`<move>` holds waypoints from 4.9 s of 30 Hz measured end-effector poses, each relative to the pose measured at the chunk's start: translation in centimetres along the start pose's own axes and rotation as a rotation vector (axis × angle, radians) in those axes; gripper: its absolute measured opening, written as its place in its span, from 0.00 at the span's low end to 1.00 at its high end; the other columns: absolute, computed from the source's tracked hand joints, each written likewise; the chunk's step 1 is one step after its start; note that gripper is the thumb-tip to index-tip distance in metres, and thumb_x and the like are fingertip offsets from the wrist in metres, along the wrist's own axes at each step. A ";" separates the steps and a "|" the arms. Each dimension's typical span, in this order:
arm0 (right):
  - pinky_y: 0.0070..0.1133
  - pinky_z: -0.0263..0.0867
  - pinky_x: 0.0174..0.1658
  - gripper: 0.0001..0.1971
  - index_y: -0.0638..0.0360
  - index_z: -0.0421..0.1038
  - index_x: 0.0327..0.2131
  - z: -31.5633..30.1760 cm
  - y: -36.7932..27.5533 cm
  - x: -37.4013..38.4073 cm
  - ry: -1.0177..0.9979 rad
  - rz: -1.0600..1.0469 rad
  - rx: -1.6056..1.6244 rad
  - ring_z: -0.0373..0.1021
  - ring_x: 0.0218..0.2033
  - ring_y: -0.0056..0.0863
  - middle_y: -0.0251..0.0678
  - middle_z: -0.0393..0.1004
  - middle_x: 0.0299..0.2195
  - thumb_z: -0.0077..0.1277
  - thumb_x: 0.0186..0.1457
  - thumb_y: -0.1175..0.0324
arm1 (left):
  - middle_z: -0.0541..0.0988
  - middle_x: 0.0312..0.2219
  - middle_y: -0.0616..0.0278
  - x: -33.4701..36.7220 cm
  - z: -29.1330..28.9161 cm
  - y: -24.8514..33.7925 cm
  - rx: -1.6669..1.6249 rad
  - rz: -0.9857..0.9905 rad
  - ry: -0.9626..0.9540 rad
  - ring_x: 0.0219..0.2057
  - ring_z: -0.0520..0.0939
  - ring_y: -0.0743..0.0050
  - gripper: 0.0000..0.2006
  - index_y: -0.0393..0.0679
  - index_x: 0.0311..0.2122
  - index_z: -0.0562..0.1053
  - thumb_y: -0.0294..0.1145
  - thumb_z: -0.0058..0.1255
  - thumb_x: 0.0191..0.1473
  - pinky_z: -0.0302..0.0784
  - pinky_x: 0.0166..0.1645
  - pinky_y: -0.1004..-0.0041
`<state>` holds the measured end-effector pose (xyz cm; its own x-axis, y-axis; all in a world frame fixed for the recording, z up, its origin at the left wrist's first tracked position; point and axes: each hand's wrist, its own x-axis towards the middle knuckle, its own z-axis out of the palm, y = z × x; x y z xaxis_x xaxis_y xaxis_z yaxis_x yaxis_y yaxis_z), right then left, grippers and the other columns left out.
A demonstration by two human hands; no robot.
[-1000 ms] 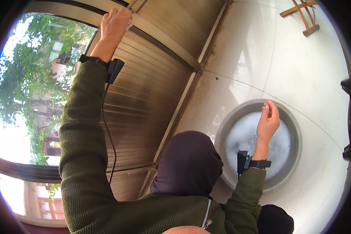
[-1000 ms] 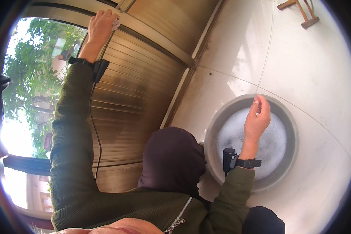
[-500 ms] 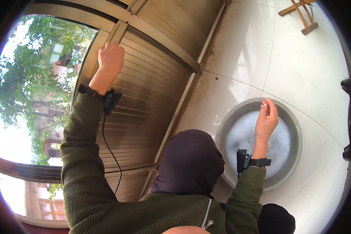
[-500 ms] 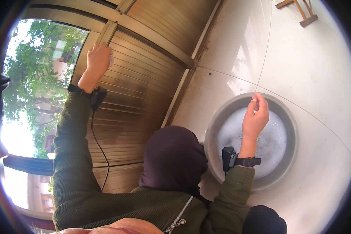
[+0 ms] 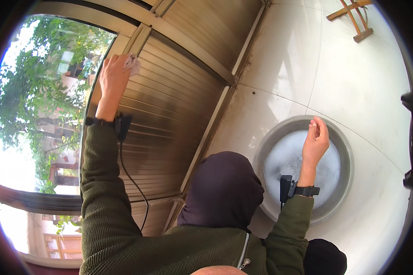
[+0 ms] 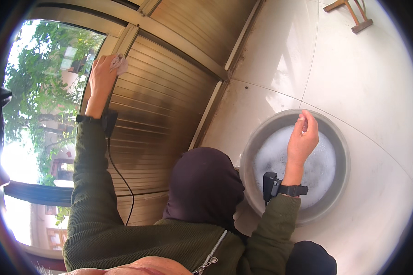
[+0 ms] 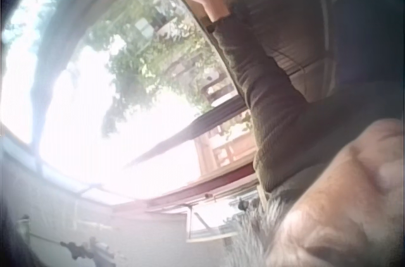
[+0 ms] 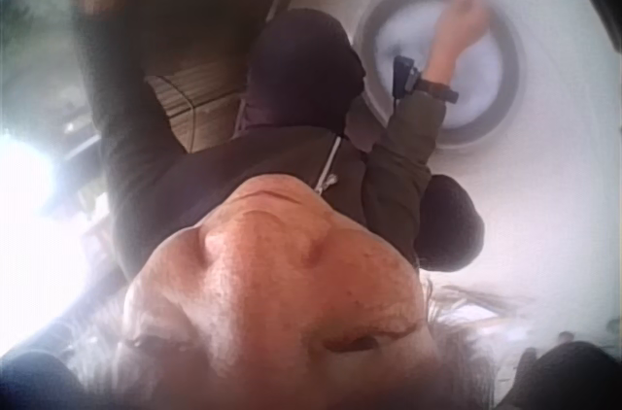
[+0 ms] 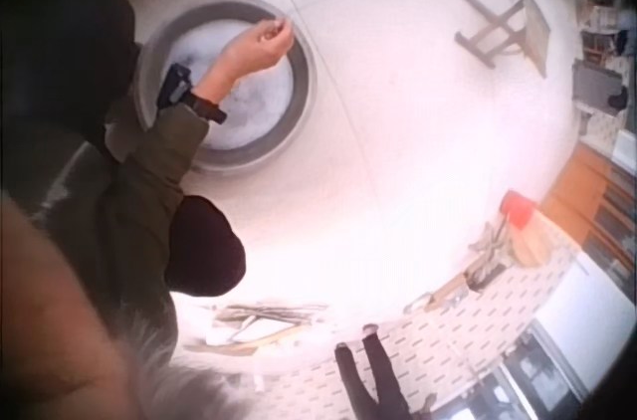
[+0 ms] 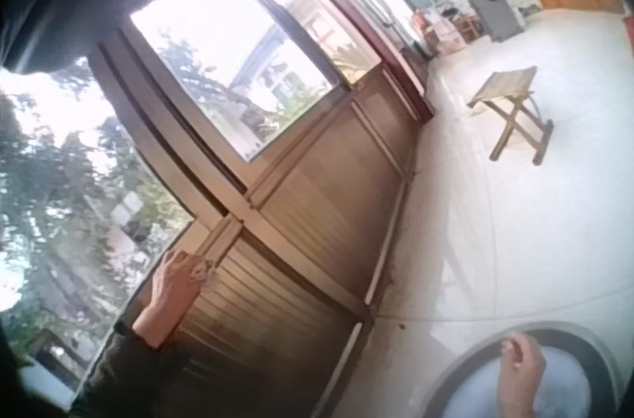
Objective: The person wipes a metal window frame with a cloth, repeatedly dipping the cloth into a basin of soapy water to clean the surface. The person wrings out the cloth and continues wiping the frame.
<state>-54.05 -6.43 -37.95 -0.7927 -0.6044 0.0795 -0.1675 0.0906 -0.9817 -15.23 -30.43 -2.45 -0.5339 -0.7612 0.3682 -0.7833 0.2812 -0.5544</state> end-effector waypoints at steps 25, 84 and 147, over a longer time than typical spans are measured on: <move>0.23 0.69 0.40 0.12 0.60 0.76 0.45 0.1 -0.4 -0.3 -0.010 -0.042 -0.022 0.74 0.36 0.25 0.35 0.79 0.38 0.48 0.59 0.75 | 0.78 0.44 0.52 10.8 3.5 1.6 0.043 -0.117 -0.089 0.45 0.78 0.45 0.14 0.44 0.40 0.80 0.39 0.50 0.52 0.75 0.49 0.55; 0.23 0.68 0.40 0.11 0.59 0.76 0.45 0.1 -0.5 0.0 -0.018 -0.048 -0.018 0.74 0.36 0.25 0.35 0.79 0.38 0.49 0.59 0.75 | 0.79 0.38 0.64 3.8 2.6 2.8 0.318 -0.041 0.091 0.46 0.76 0.59 0.09 0.47 0.36 0.79 0.34 0.54 0.49 0.74 0.46 0.60; 0.23 0.69 0.40 0.11 0.61 0.75 0.45 1.1 0.3 -0.4 -0.068 -0.023 -0.016 0.74 0.36 0.26 0.35 0.79 0.38 0.47 0.61 0.73 | 0.76 0.42 0.71 6.8 -0.7 -2.9 0.313 0.220 0.072 0.48 0.74 0.64 0.19 0.55 0.44 0.77 0.29 0.61 0.43 0.70 0.51 0.62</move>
<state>-53.09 -7.04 -38.46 -0.7468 -0.6589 0.0898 -0.1952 0.0882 -0.9768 -16.79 -36.01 2.24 -0.7084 -0.6561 0.2603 -0.5181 0.2329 -0.8230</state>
